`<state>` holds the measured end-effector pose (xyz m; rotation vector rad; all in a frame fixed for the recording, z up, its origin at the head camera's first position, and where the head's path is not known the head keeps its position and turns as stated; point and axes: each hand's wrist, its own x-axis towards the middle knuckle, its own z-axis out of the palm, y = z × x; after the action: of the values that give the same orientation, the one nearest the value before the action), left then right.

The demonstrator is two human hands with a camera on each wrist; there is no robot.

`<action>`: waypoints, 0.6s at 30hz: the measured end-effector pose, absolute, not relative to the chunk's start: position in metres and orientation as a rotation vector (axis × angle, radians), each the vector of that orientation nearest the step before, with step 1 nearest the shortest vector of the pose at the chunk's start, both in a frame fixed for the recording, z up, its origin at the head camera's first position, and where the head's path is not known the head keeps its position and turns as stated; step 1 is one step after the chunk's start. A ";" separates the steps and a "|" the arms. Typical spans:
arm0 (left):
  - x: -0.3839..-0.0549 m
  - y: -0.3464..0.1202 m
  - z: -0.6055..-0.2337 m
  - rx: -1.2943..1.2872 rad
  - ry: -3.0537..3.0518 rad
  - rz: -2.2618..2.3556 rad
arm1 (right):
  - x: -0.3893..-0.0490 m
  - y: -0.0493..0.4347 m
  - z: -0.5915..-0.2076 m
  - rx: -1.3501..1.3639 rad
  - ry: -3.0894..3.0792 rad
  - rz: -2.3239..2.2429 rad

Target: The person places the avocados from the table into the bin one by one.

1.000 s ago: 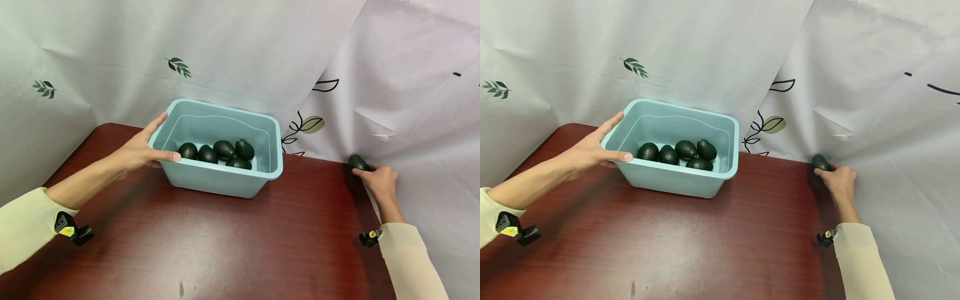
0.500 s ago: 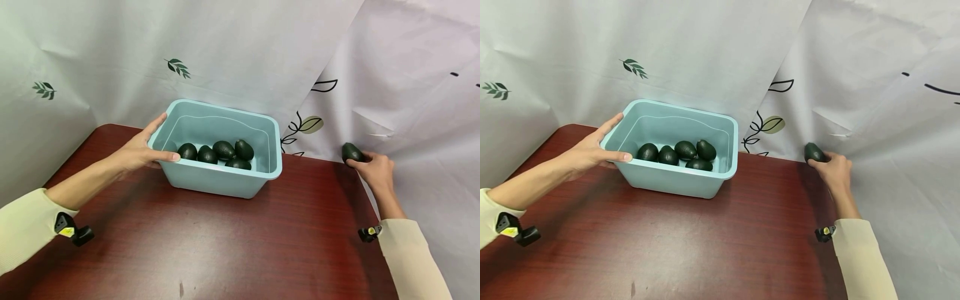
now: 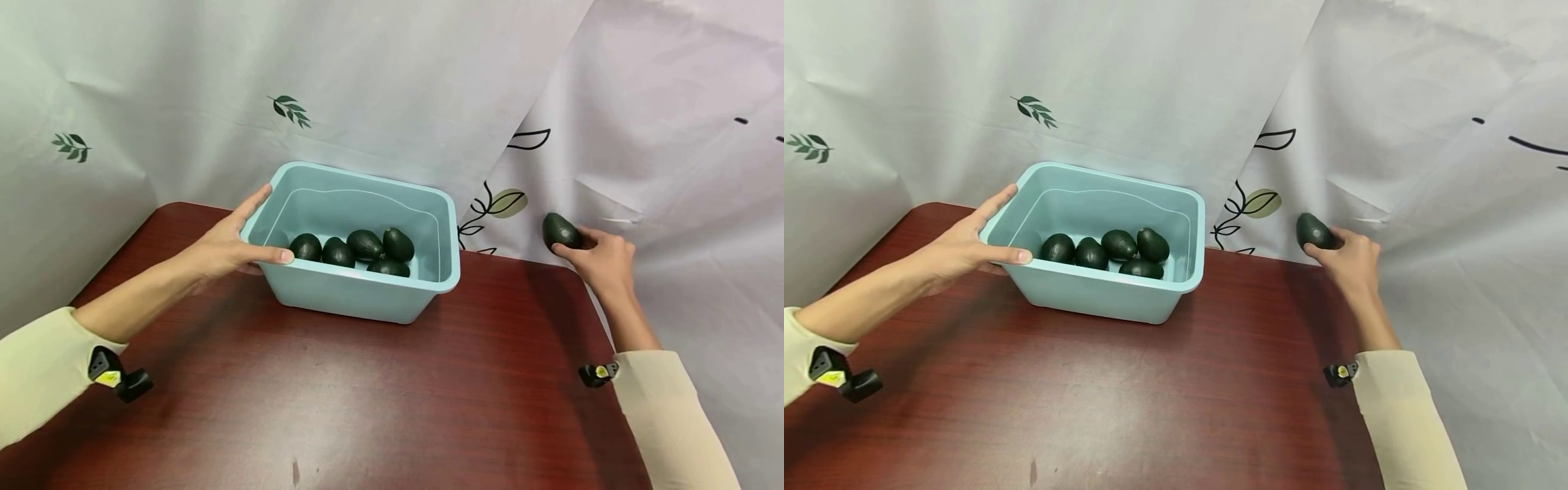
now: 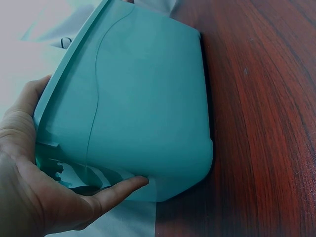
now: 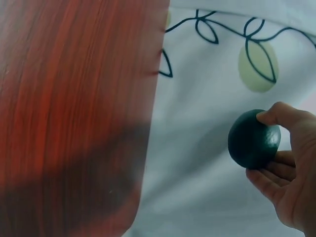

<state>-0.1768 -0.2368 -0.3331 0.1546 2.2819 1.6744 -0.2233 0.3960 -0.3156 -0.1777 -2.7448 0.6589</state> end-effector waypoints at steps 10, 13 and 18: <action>-0.177 -0.237 -0.334 0.162 2.273 1.688 | -0.227 0.364 -0.298 -0.027 -2.708 0.694; -0.178 -0.237 -0.335 0.163 2.275 1.689 | -0.228 0.352 -0.292 0.005 -2.696 0.728; -0.180 -0.238 -0.337 0.166 2.278 1.683 | -0.228 0.329 -0.285 0.028 -2.678 0.777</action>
<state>-0.1799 -0.2377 -0.3365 0.1658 2.2781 1.6826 -0.2283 0.3291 -0.2847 0.0282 -2.6783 0.7768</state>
